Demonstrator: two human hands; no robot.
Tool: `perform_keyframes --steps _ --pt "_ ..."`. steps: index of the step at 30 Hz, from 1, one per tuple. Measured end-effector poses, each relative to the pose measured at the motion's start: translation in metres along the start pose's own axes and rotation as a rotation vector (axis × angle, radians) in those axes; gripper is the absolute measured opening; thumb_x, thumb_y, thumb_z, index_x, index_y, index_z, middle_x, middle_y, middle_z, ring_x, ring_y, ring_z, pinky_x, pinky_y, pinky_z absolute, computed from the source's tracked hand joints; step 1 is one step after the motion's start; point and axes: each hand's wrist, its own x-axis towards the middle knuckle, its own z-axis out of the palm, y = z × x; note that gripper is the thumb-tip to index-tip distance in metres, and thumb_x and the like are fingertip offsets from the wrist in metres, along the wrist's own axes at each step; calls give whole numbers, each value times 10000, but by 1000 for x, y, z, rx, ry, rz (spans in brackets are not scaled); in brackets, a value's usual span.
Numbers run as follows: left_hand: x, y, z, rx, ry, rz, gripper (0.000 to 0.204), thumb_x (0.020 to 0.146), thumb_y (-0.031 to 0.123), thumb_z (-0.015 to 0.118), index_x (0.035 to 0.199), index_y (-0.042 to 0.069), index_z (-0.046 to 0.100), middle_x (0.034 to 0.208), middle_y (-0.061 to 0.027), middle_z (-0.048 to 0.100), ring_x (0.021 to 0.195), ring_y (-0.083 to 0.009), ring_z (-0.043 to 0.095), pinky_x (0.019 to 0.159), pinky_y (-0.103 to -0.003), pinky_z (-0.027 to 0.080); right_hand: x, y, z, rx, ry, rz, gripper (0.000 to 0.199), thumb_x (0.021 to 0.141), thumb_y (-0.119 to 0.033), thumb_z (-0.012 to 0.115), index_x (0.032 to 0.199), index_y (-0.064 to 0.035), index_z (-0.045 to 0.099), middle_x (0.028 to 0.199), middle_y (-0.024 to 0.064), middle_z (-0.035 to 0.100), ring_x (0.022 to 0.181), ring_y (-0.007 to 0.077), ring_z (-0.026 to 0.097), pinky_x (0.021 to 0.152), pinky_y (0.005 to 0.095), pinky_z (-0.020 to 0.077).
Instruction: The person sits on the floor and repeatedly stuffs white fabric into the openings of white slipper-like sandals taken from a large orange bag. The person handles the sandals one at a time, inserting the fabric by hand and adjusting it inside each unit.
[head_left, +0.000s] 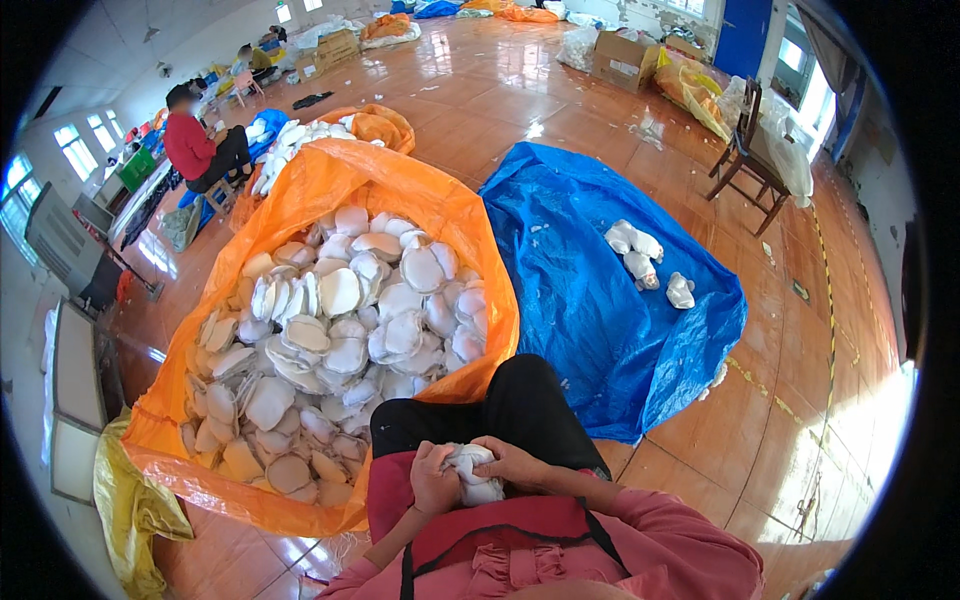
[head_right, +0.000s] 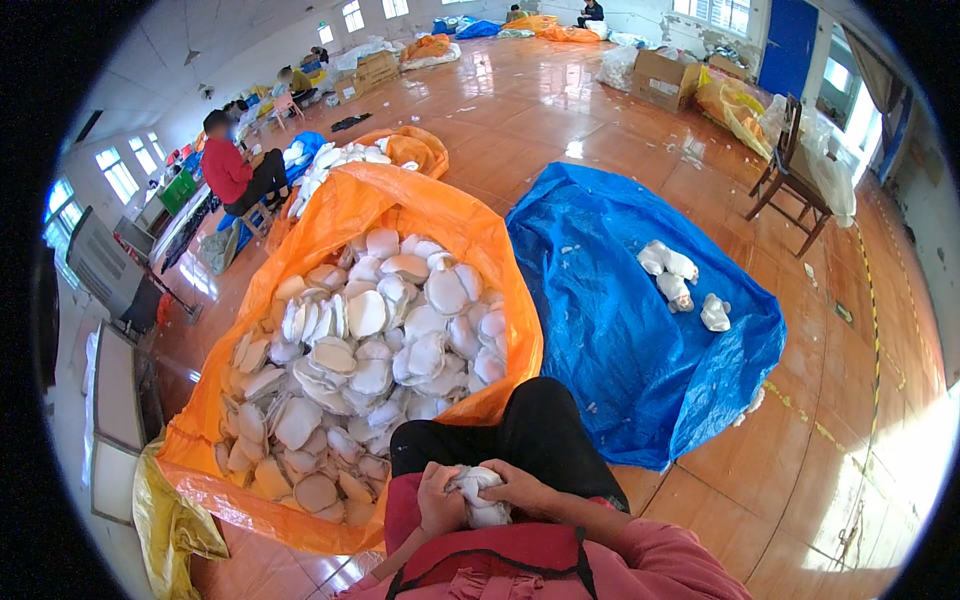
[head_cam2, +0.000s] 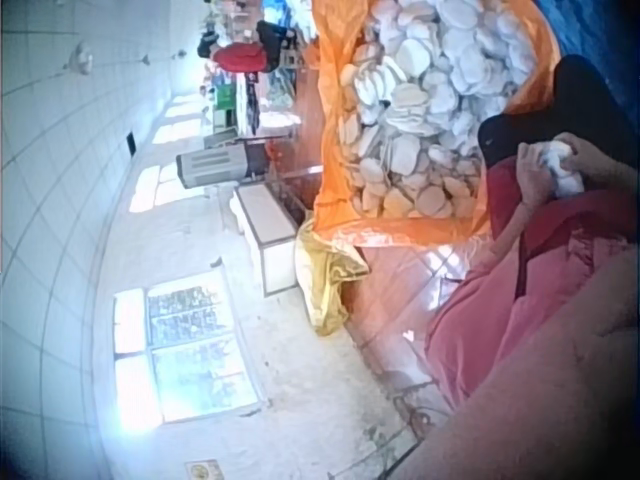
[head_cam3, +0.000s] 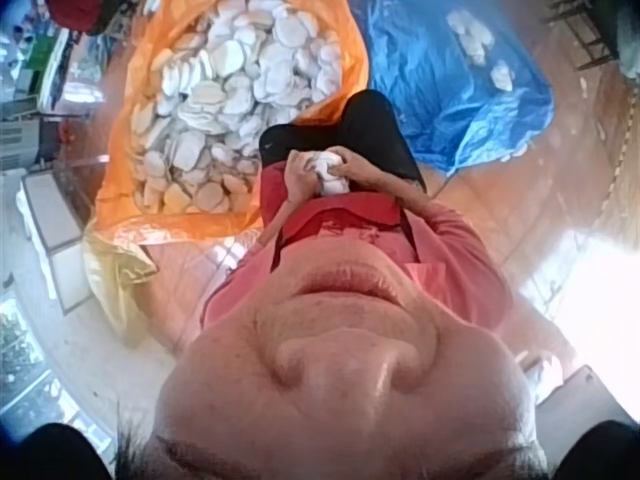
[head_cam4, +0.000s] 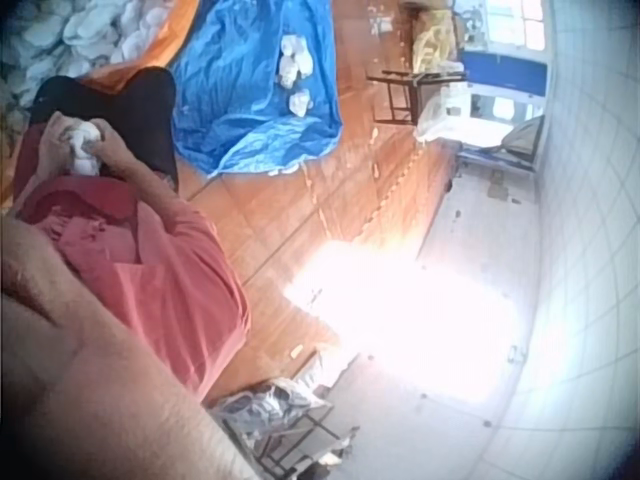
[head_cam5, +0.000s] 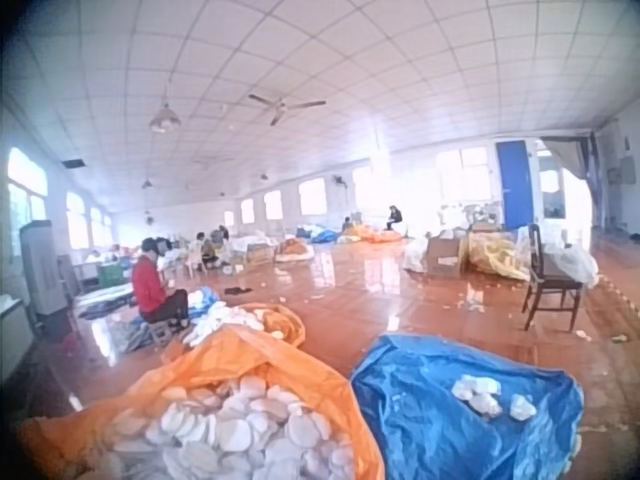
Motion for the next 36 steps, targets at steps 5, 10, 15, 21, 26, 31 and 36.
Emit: perform_keyframes --steps 5,10,15,21,26,31,36 --pt "-2 4 1 18 10 44 267 624 -78 555 857 22 641 780 -148 565 720 -326 565 614 -387 469 -5 -7 -5 -34 -82 39 475 875 -219 703 1262 -59 479 1126 64 571 1048 173 554 930 338 458" --pt "-2 0 2 -50 -16 7 263 641 -93 576 854 38 657 770 -127 579 720 -297 561 622 -357 465 3 7 -23 190 -137 137 372 931 -265 645 1215 -60 520 1087 46 588 995 149 568 890 325 471" --pt "-6 -5 1 -139 -110 -61 287 675 -94 611 906 58 688 791 -92 571 740 -258 567 644 -326 466 0 -3 -19 -58 -122 152 338 921 -234 661 1187 -57 548 1069 41 594 978 130 561 878 304 470" --pt "-10 -8 1 -156 -151 -92 319 676 -91 627 945 66 694 850 -80 554 778 -228 566 680 -302 471 -4 -7 -17 -330 -99 71 387 874 -221 716 1170 -29 558 1081 46 600 993 127 552 889 285 457" --pt "-12 -7 -1 -152 -158 -117 325 684 -73 629 968 74 693 849 -80 554 786 -241 568 706 -305 479 -4 -3 -15 -424 -50 38 385 848 -231 741 1135 -28 584 1050 47 615 972 127 560 864 283 462" --pt "-8 0 -4 -33 -170 -276 300 716 44 657 1015 63 656 924 -130 613 871 -299 609 756 -365 496 0 -24 -2 -694 -13 58 438 787 -299 749 1088 -12 611 985 112 646 920 184 606 811 310 482" --pt "-13 -20 -5 116 -305 -453 356 718 171 679 1037 22 630 1008 -187 649 984 -342 619 837 -419 495 3 -16 4 -781 72 30 437 770 -322 710 1039 11 623 968 163 657 895 248 634 793 354 495"
